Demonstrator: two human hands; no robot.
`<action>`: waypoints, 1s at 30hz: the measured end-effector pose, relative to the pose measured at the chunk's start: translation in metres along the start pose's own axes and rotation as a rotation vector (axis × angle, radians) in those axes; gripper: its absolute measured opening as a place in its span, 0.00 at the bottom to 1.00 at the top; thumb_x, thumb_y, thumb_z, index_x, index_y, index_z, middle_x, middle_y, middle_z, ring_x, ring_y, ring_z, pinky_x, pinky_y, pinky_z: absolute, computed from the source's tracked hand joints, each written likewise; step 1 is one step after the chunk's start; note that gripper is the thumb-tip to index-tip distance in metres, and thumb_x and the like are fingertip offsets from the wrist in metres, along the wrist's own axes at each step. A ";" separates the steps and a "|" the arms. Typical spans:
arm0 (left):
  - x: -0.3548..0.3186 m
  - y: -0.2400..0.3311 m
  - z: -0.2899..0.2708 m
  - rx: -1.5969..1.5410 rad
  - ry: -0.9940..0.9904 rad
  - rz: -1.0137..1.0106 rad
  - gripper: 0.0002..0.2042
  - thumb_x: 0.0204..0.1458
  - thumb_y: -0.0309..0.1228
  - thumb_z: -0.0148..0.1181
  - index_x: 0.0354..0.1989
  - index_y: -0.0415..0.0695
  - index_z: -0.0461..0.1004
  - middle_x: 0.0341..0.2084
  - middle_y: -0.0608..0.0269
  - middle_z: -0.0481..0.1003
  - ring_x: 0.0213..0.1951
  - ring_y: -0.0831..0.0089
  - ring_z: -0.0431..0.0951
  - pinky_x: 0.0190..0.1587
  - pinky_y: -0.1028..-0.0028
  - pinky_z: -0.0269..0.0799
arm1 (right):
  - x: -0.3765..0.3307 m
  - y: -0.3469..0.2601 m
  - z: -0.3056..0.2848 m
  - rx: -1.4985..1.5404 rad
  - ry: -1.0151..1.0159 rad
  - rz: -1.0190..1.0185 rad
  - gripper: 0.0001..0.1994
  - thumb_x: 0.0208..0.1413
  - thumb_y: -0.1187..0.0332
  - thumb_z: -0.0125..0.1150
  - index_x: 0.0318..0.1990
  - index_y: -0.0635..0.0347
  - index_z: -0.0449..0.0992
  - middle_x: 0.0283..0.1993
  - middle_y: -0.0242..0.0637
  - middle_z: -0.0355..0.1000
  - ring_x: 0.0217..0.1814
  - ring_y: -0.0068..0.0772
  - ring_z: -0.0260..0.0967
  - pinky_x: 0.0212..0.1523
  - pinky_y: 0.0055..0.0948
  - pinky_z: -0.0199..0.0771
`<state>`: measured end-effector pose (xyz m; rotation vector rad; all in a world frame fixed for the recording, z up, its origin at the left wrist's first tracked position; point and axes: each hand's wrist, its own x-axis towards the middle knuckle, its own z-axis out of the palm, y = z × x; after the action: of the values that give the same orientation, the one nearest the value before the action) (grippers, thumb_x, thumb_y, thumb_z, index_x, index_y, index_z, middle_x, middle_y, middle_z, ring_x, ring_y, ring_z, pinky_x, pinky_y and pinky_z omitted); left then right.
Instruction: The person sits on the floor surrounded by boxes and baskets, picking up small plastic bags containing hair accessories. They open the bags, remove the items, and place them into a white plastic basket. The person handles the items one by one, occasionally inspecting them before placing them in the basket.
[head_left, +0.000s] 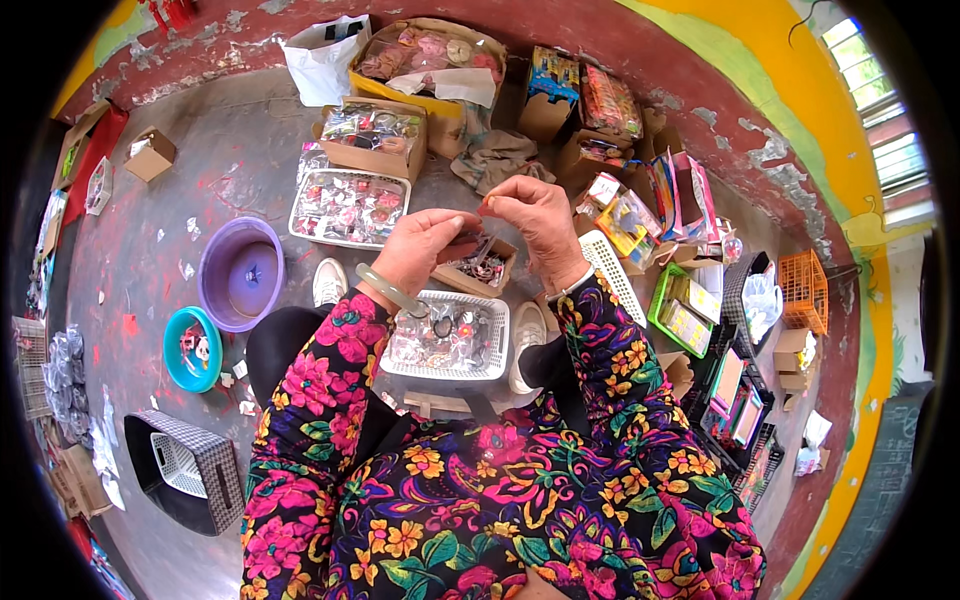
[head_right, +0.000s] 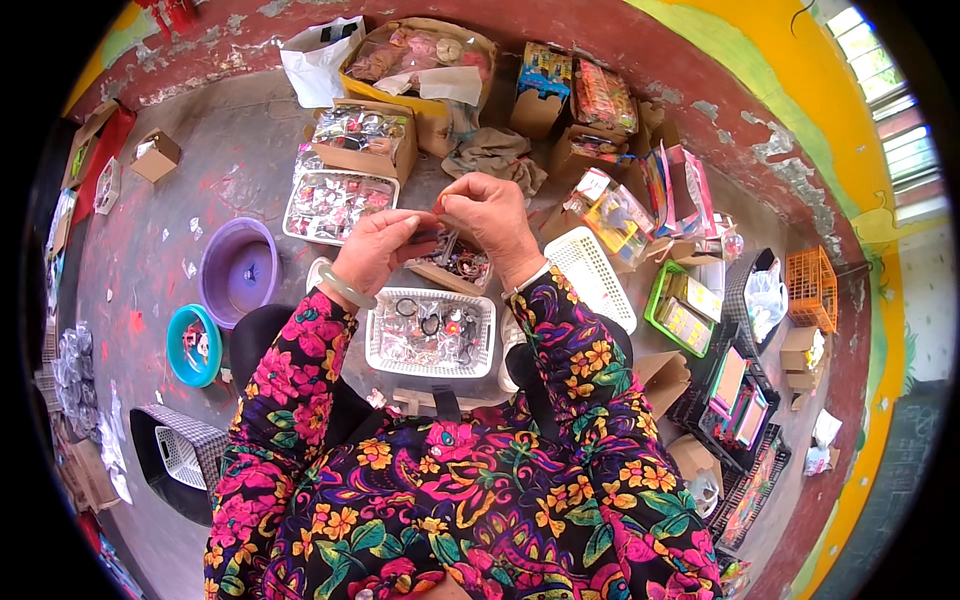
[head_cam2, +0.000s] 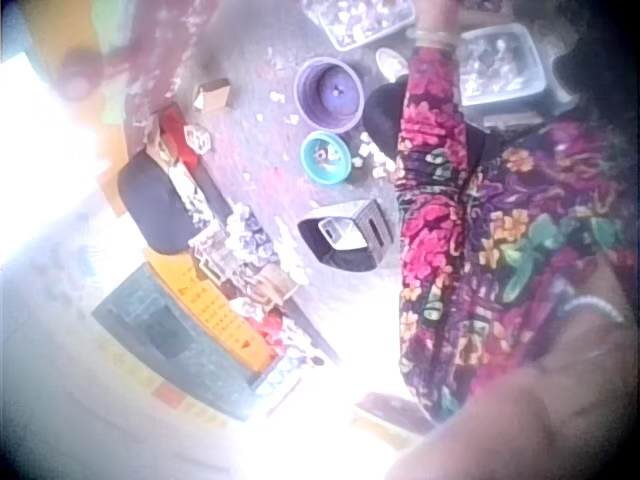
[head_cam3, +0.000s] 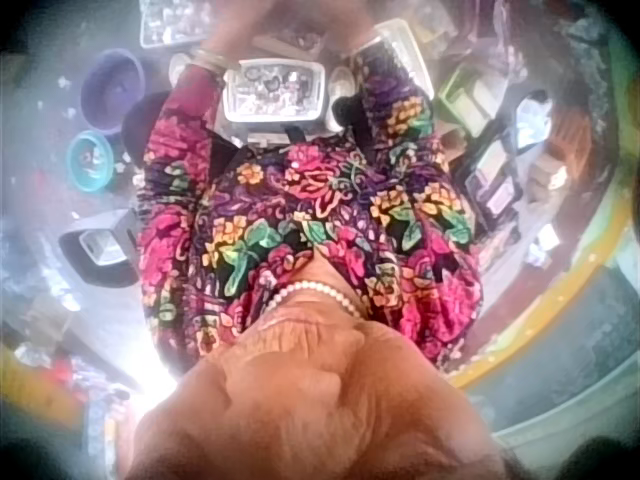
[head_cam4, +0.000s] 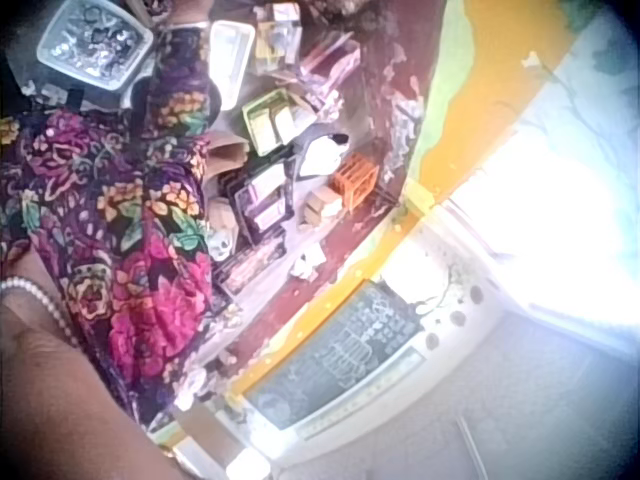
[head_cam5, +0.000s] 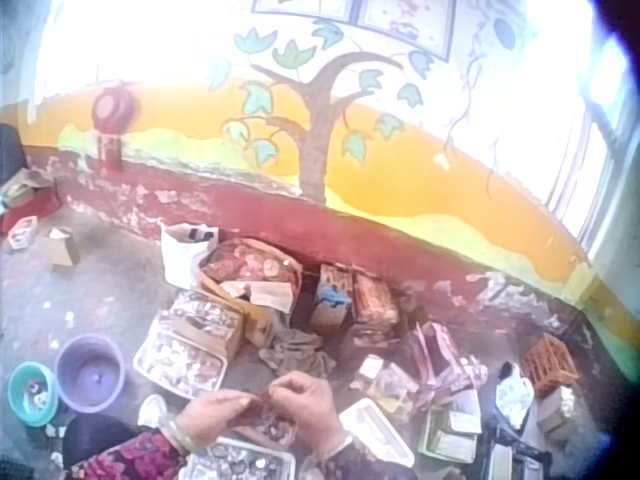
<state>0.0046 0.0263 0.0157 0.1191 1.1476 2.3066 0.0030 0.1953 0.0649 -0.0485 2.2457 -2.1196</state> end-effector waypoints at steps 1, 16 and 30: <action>0.000 0.002 0.000 -0.027 -0.017 -0.007 0.11 0.54 0.26 0.46 0.40 0.32 0.70 0.37 0.56 0.72 0.39 0.71 0.74 0.45 0.76 0.72 | 0.001 0.000 -0.002 0.035 0.000 0.007 0.03 0.43 0.75 0.57 0.26 0.65 0.74 0.25 0.30 0.70 0.29 0.17 0.65 0.32 0.18 0.64; 0.014 0.003 -0.011 -0.114 -0.163 0.050 0.13 0.54 0.29 0.47 0.43 0.31 0.67 0.41 0.50 0.71 0.44 0.65 0.72 0.48 0.71 0.70 | -0.092 -0.021 -0.169 -0.007 0.398 -0.086 0.05 0.46 0.75 0.58 0.30 0.66 0.75 0.27 0.29 0.71 0.29 0.16 0.64 0.32 0.15 0.63; 0.014 -0.001 -0.041 0.098 -0.091 -0.032 0.14 0.55 0.28 0.46 0.46 0.30 0.66 0.44 0.48 0.70 0.47 0.63 0.71 0.49 0.71 0.70 | -0.396 0.131 -0.274 -0.581 0.888 0.459 0.07 0.38 0.68 0.59 0.23 0.61 0.78 0.21 0.33 0.72 0.25 0.23 0.68 0.30 0.22 0.67</action>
<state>-0.0194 0.0044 -0.0130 0.2376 1.2071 2.1942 0.3834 0.4998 -0.0434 1.4678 2.8019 -1.2973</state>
